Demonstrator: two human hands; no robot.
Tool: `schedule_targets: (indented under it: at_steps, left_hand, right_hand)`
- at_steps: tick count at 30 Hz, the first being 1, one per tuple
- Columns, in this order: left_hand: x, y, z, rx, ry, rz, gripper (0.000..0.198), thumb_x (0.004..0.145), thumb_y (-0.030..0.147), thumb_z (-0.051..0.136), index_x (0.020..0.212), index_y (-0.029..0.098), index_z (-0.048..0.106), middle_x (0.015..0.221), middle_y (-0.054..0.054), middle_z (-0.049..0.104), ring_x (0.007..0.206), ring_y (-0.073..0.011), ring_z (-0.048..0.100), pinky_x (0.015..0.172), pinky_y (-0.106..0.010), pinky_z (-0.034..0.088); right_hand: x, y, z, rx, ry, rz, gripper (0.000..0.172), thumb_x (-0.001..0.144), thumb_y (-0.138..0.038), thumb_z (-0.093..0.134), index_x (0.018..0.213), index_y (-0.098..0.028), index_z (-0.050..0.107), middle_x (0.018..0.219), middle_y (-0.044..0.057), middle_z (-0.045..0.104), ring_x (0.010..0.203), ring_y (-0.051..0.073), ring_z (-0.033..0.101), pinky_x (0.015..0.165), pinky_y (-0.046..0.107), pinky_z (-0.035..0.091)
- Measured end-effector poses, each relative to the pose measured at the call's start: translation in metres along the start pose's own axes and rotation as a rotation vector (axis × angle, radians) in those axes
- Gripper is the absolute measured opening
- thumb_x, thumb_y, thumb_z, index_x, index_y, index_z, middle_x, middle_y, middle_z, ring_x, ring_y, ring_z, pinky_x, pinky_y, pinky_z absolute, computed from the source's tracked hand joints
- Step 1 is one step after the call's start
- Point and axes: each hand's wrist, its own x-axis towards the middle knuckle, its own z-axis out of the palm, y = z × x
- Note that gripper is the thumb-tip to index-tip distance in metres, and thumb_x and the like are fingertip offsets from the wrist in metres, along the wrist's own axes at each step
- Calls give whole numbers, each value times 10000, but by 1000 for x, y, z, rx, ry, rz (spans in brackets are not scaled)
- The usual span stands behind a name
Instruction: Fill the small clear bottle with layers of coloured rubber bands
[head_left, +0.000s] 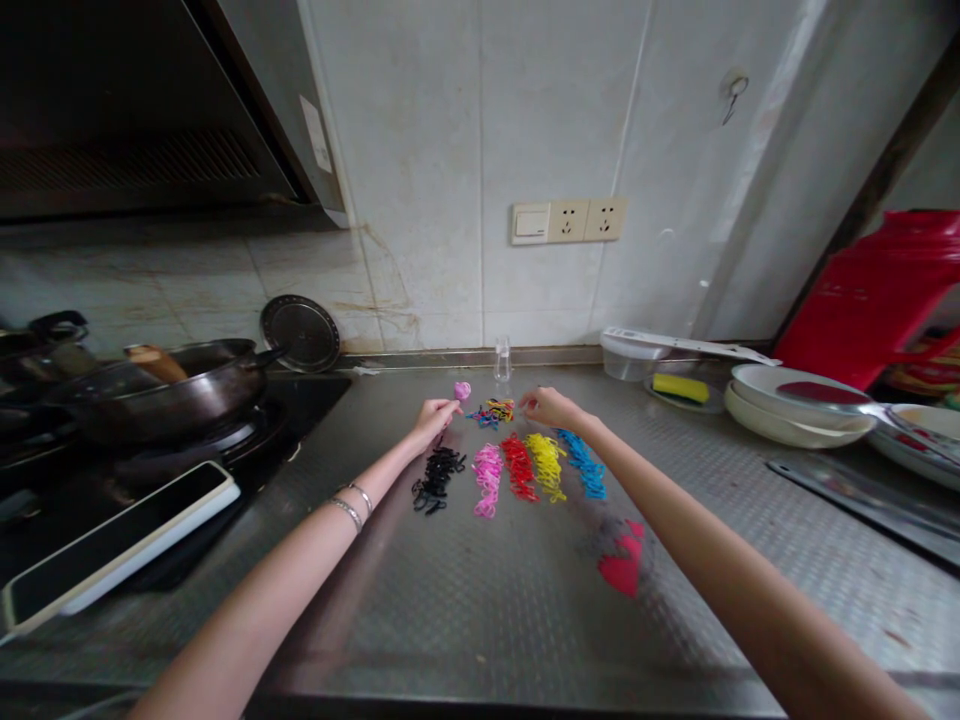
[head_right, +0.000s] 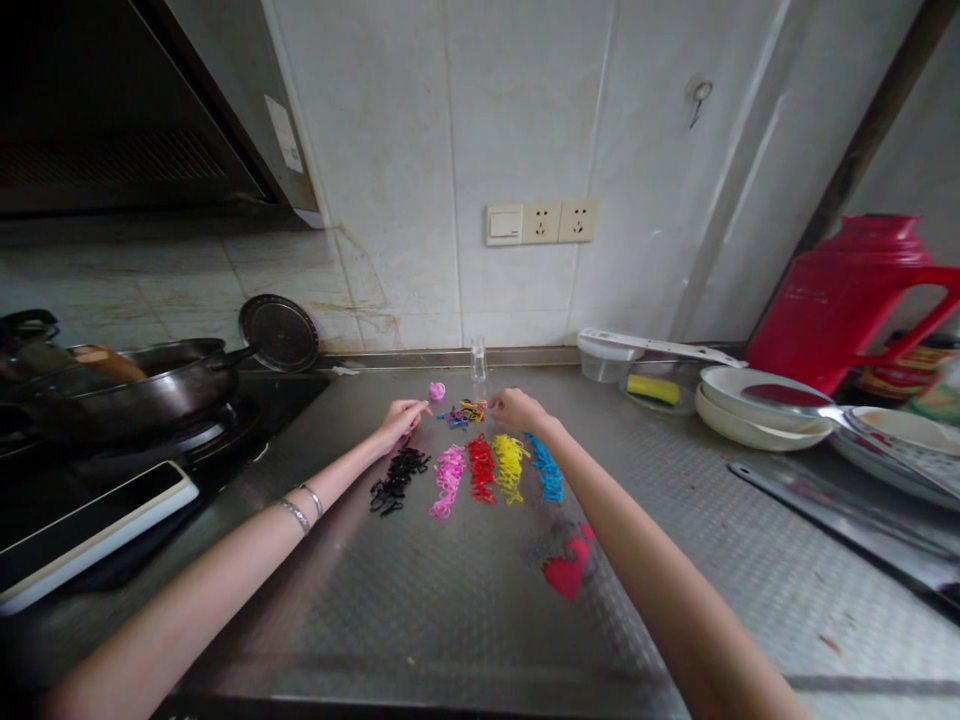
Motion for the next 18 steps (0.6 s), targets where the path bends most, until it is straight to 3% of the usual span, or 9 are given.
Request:
schedule_targets:
  at_steps: [4,8,18]
  left_hand:
    - [-2,-1,2,16,17,48,377,716,458,476,629,110,594,387,64,325,368,-47,275,411,-204,189]
    - [-1,-4,2,11,26,68,362,726,426,463,608,107,587,381,60,328,370,-51,279,421,-208,194]
    - [5,-13,3,23,42,106,372,730,424,459,588,106,588,370,56,346,374,-58,298,432,-205,208]
  right_hand:
    - [13,-5,12,-9,-56,5,344,688,-264,557,1017,-227,649,798,26,665,642,112,568,539,168,374]
    - [18,-5,22,7,-34,5,334,696,-256,540,1009,-233,656,766,27,656,633,112,558,519,172,350]
    - [14,-4,20,40,-5,15,251,709,-312,541,892,-224,689,777,28,672,649,128,570,538,185,354]
